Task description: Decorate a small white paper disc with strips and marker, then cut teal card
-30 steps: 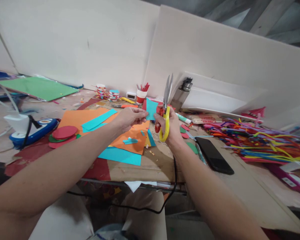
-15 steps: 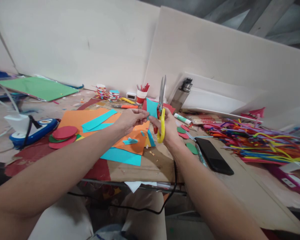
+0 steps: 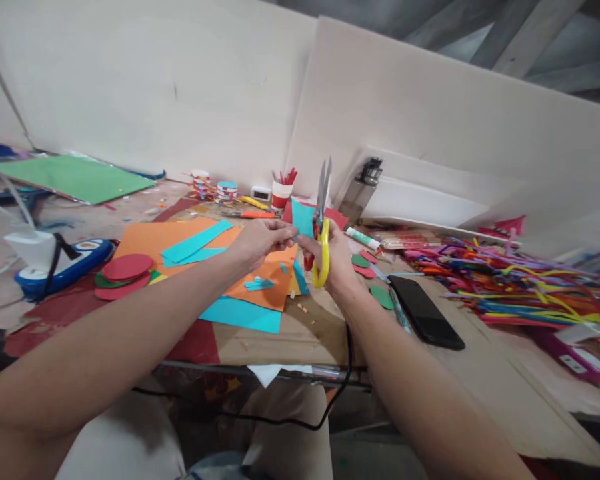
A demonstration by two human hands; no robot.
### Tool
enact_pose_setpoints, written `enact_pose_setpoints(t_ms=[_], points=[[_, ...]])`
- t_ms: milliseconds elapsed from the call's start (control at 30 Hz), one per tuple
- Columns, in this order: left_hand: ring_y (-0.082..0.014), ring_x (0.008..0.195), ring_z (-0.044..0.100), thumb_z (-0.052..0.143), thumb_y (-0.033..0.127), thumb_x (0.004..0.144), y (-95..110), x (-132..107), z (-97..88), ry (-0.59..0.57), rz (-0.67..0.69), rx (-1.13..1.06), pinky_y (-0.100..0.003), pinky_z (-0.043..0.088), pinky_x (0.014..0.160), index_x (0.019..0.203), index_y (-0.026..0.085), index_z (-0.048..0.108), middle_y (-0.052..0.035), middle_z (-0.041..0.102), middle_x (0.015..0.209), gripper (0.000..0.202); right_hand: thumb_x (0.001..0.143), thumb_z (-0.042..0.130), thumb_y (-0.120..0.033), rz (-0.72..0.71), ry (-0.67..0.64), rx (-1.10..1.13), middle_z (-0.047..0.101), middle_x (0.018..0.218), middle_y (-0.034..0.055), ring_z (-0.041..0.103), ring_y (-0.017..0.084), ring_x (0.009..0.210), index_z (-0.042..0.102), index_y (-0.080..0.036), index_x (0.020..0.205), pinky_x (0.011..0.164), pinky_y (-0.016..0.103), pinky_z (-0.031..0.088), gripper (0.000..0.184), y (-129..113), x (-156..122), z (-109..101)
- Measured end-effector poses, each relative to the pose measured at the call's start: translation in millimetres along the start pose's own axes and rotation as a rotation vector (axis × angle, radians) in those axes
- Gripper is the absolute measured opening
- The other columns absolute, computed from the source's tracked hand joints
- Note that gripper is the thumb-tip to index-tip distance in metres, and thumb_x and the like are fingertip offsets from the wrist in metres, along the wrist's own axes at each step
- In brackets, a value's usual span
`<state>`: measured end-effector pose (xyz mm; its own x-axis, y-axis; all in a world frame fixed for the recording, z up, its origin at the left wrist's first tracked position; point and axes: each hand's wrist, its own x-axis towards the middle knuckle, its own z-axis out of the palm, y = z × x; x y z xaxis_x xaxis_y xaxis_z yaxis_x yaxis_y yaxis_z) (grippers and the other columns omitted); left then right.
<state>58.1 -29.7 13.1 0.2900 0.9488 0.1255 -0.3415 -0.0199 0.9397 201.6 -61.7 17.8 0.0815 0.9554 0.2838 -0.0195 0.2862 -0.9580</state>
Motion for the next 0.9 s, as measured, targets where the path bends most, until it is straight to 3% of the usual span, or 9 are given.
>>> enact_pose_setpoints(t_ms=[267, 467, 667, 900], points=[[-0.0093, 0.059, 0.056, 0.076, 0.034, 0.068, -3, -1, -2.0, 0.028, 0.183, 0.245, -0.023, 0.043, 0.063, 0.074, 0.013, 0.07, -0.0029, 0.065, 0.061, 0.023, 0.058, 0.079, -0.031, 0.037, -0.001, 0.069, 0.045, 0.057, -0.0128, 0.042, 0.005, 0.039, 0.045, -0.024, 0.097, 0.038, 0.018, 0.036, 0.053, 5, 3, 0], [-0.0067, 0.053, 0.054, 0.076, 0.024, 0.067, 6, 0, -0.9, 0.067, 0.1, 0.015, -0.019, 0.04, 0.055, 0.069, 0.01, 0.067, -0.002, 0.062, 0.058, 0.016, 0.07, 0.072, -0.048, -0.031, -0.035, -0.013, 0.046, 0.064, -0.0097, 0.041, 0.006, 0.045, 0.045, -0.025, 0.102, 0.043, 0.019, 0.037, 0.048, 0, 2, 4], [-0.0056, 0.051, 0.055, 0.068, 0.01, 0.073, 26, 9, -16.8, 0.227, 0.06, -0.238, -0.017, 0.043, 0.054, 0.067, 0.01, 0.064, 0.0007, 0.059, 0.055, 0.006, 0.086, 0.053, -0.049, -0.167, -0.151, -0.423, 0.052, 0.081, -0.0008, 0.051, 0.012, 0.072, 0.045, -0.021, 0.092, 0.066, 0.025, 0.044, 0.03, -13, -6, 2], [-0.0063, 0.051, 0.057, 0.069, 0.014, 0.072, 31, 13, -28.3, 0.318, 0.047, -0.304, -0.017, 0.042, 0.05, 0.068, 0.012, 0.063, 0.0016, 0.06, 0.055, 0.008, 0.086, 0.049, -0.055, -0.155, -0.333, -0.661, 0.054, 0.078, -0.0002, 0.048, 0.013, 0.069, 0.048, -0.02, 0.084, 0.062, 0.026, 0.04, 0.035, -5, -6, -2]])
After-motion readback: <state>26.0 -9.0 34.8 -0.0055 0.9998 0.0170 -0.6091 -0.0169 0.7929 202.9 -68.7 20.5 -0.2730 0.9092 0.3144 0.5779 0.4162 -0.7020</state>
